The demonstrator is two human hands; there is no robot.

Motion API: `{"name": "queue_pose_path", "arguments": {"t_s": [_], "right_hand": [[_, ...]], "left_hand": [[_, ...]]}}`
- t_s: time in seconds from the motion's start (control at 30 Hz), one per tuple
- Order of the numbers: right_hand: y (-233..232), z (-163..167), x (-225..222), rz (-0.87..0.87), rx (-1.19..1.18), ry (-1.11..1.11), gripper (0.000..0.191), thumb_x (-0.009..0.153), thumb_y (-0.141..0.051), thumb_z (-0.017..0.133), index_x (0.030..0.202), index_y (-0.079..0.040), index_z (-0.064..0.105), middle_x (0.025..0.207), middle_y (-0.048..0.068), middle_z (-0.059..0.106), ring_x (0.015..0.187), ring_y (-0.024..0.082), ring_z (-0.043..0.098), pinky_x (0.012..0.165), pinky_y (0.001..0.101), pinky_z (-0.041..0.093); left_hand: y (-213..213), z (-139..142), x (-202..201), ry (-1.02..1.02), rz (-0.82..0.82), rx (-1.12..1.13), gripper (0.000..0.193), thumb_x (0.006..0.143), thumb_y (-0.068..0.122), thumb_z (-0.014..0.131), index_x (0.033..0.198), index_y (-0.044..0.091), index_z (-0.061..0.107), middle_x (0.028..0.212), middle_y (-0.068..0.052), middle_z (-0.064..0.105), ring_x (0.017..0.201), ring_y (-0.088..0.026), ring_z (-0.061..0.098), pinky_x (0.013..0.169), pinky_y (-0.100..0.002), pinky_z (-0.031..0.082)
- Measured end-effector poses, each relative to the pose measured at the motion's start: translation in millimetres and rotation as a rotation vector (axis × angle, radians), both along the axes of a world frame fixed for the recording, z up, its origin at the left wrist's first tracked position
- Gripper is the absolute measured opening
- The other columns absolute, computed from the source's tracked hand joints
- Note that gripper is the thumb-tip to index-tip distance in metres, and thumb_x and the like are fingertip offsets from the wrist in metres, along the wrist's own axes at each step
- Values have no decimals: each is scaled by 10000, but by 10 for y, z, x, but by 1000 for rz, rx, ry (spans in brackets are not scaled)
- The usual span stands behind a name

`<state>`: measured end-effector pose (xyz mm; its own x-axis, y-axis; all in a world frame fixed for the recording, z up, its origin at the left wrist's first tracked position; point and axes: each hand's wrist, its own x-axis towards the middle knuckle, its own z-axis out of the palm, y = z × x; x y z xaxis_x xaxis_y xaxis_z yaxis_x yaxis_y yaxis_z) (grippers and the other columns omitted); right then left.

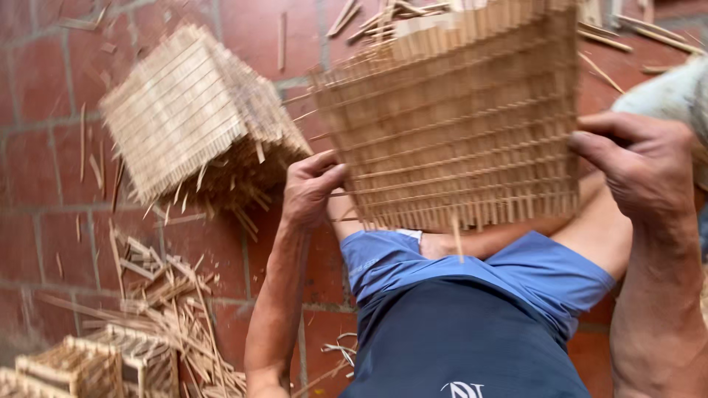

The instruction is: The person sits on the floor and assembles woven bamboo panels. They roll white glue onto a cardboard sheet with a paint roller, press a woven bamboo panel onto the glued cardboard, align it, and place the finished panel on a stack, repeating the cycle for several panels.

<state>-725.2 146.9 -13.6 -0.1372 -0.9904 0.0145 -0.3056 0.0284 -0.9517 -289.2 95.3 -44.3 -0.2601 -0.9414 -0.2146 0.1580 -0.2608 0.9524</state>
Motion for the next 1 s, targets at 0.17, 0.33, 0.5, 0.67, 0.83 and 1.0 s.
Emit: {"name": "queue_pose_path", "arguments": {"t_s": [0.17,0.33,0.5,0.67,0.83,1.0], "right_hand": [[-31,-944,-150,-29,-93,-250,46,1091,84,690,1135,89,700,981,91,715,837,108,645,790,206,497],[22,-1473,-197,10,-163,-567,60,1112,85,709,1168,107,710,974,102,698,803,112,605,772,202,477],[-40,-1545,-114,19,-128,-607,129,1116,77,718,1231,127,694,977,107,704,815,136,645,767,225,528],[-321,-1484,16,71,3,-656,88,1133,99,712,1200,138,670,1057,170,726,883,196,695,868,285,581],[-803,-1276,516,105,163,-773,68,1129,87,707,1182,94,665,1119,212,741,957,245,750,918,352,624],[-1543,-747,1446,96,259,-727,123,1027,32,634,1121,39,713,981,134,756,836,188,756,872,294,643]], "left_hand": [[67,326,34,-43,33,-128,184,905,-18,740,1089,-26,726,992,9,692,902,-83,658,831,-240,572],[200,469,-3,-73,154,-247,200,924,-30,784,1112,-29,716,1036,-29,674,931,-93,674,840,-251,598],[117,407,155,-14,165,-162,173,932,-8,782,1097,-34,737,1066,-48,703,924,-112,720,824,-282,633],[-105,291,443,-73,172,29,279,898,54,783,1160,-28,734,921,-76,769,778,-104,703,669,-244,581],[-261,274,840,49,265,48,296,865,36,812,1134,-60,731,920,-105,775,752,-130,723,662,-291,613],[-548,439,1639,46,368,10,297,863,7,824,1133,-83,740,947,-123,784,782,-160,742,739,-312,650]]}}
